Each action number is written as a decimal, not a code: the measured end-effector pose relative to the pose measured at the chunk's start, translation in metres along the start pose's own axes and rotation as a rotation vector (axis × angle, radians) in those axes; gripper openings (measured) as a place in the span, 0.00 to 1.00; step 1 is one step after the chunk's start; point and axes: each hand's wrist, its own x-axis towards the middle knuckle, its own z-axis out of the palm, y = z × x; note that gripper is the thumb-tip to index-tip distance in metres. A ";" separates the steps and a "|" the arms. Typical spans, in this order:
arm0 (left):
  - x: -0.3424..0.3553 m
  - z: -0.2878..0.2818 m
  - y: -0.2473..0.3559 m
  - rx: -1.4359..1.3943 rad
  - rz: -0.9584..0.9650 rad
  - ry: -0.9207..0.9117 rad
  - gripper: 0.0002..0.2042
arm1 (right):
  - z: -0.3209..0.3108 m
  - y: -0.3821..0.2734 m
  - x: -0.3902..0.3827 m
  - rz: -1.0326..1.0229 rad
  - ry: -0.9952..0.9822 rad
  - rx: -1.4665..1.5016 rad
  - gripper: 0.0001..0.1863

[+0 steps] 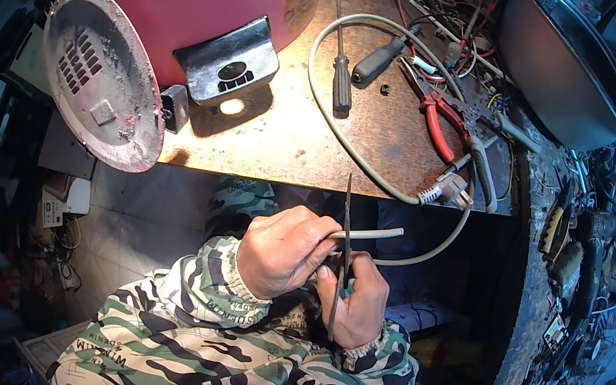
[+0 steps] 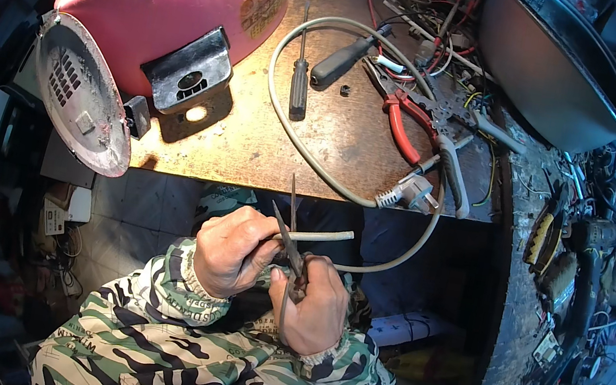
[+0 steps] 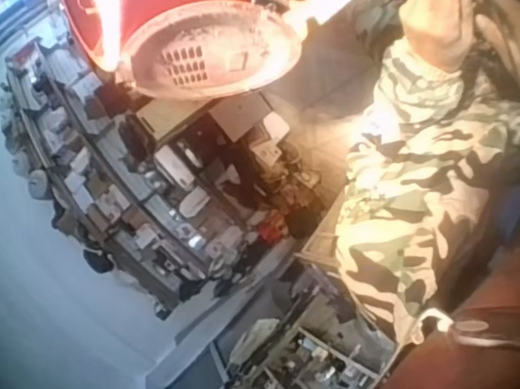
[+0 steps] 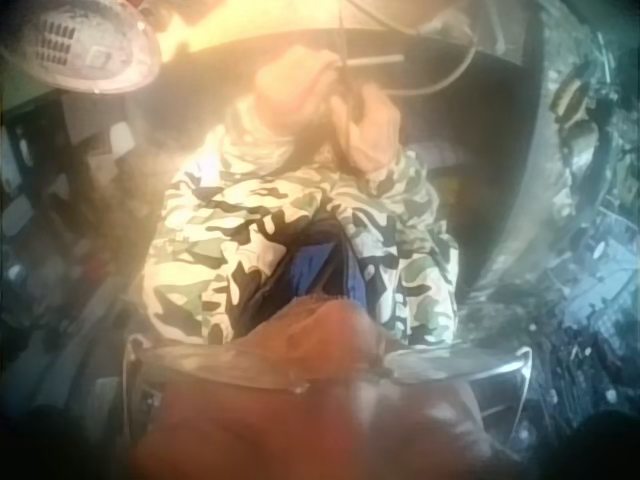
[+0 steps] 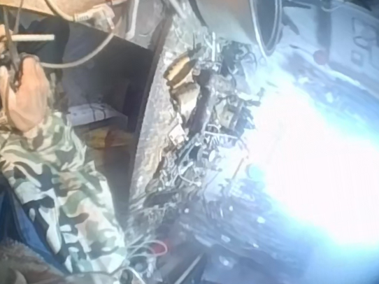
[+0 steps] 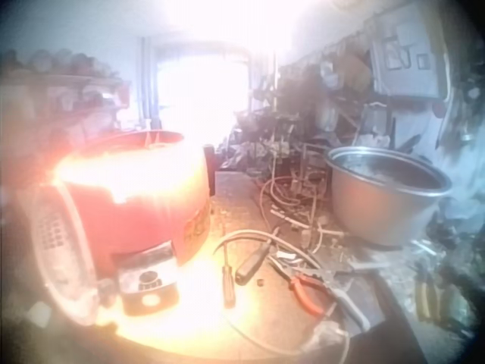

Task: The person strips insulation from a power cord using pliers and wire cutters, then twists the exposed wires. The work is performed at a cluttered workbench with a disassembled red appliance nearby.

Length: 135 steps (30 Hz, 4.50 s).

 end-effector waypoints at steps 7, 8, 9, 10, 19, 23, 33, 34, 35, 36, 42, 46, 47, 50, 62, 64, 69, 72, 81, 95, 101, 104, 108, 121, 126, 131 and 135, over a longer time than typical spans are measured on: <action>-0.006 -0.004 -0.001 -0.162 -0.085 -0.095 0.06 | 0.004 0.008 -0.006 -0.123 0.076 -0.109 0.13; -0.004 -0.007 0.001 -0.219 -0.110 -0.122 0.07 | 0.004 0.012 -0.005 -0.174 0.100 -0.135 0.13; 0.000 -0.011 0.003 -0.276 -0.135 -0.150 0.08 | 0.003 0.015 -0.004 -0.226 0.123 -0.160 0.14; 0.002 -0.014 0.004 -0.333 -0.160 -0.178 0.09 | 0.002 0.017 -0.003 -0.269 0.127 -0.172 0.14; -0.005 -0.026 -0.011 -0.991 -0.510 -0.439 0.14 | -0.013 0.028 0.013 -0.578 0.060 -0.236 0.22; -0.003 -0.035 -0.012 -1.284 -0.863 -0.601 0.15 | -0.021 0.025 0.019 -0.592 0.021 -0.297 0.18; -0.003 -0.013 0.000 -0.426 -0.227 -0.024 0.08 | -0.015 0.021 0.015 -0.414 0.059 -0.222 0.15; -0.003 -0.011 0.001 -0.373 -0.201 0.006 0.07 | -0.014 0.019 0.016 -0.407 0.068 -0.228 0.14; -0.004 -0.009 0.002 -0.316 -0.175 0.038 0.07 | -0.013 0.017 0.016 -0.403 0.075 -0.230 0.12; -0.005 -0.009 0.003 -0.258 -0.150 0.069 0.06 | -0.014 0.016 0.017 -0.410 0.070 -0.227 0.12; 0.000 -0.021 -0.008 -0.474 -0.169 -0.150 0.07 | -0.023 0.021 0.027 -0.495 0.010 -0.278 0.17; 0.003 -0.038 -0.017 -0.913 -0.364 -0.438 0.12 | -0.041 0.025 0.044 -0.674 -0.076 -0.337 0.15; 0.002 -0.034 -0.020 -1.066 -0.439 -0.481 0.13 | -0.044 0.023 0.048 -0.733 -0.077 -0.341 0.15; 0.009 -0.040 -0.028 -1.311 -0.598 -0.708 0.14 | -0.053 0.019 0.060 -0.812 -0.154 -0.324 0.15; 0.012 -0.021 0.002 -0.333 -0.190 0.016 0.08 | -0.043 0.003 0.047 -0.483 -0.056 -0.298 0.11; 0.008 -0.017 -0.002 -0.277 -0.180 0.055 0.06 | -0.039 0.000 0.045 -0.466 -0.048 -0.282 0.11; 0.017 -0.030 -0.004 -0.543 -0.242 -0.131 0.10 | -0.042 -0.003 0.049 -0.523 -0.081 -0.261 0.10; 0.006 -0.035 -0.015 -0.836 -0.371 -0.306 0.17 | -0.052 0.004 0.061 -0.641 -0.159 -0.276 0.10; -0.004 -0.016 -0.024 -1.778 -0.863 -0.486 0.16 | -0.056 0.012 0.076 -0.788 -0.186 -0.283 0.12; 0.002 -0.015 -0.001 -0.428 -0.250 0.014 0.08 | -0.044 0.012 0.057 -0.582 -0.055 -0.335 0.10; -0.002 -0.022 -0.015 -1.339 -0.675 -0.301 0.13 | -0.052 0.014 0.066 -0.633 -0.169 -0.306 0.10; -0.003 -0.017 -0.024 -1.775 -0.723 -0.418 0.15 | -0.057 0.015 0.075 -0.701 -0.245 -0.310 0.10; -0.011 -0.016 -0.027 -1.961 -0.833 -0.515 0.16 | -0.055 0.013 0.076 -0.732 -0.224 -0.288 0.10; 0.016 -0.032 0.017 -0.387 -0.405 -0.169 0.16 | -0.045 0.004 0.050 -0.465 -0.126 -0.305 0.08; 0.007 -0.018 -0.003 -0.380 -0.308 -0.061 0.18 | -0.042 -0.003 0.043 -0.207 -0.333 -0.061 0.08; 0.008 -0.017 -0.010 -0.406 -0.255 -0.013 0.17 | -0.040 -0.002 0.044 -0.129 -0.440 0.063 0.07; 0.012 -0.017 -0.008 -0.414 -0.273 0.020 0.16 | -0.042 -0.003 0.048 -0.057 -0.562 0.143 0.08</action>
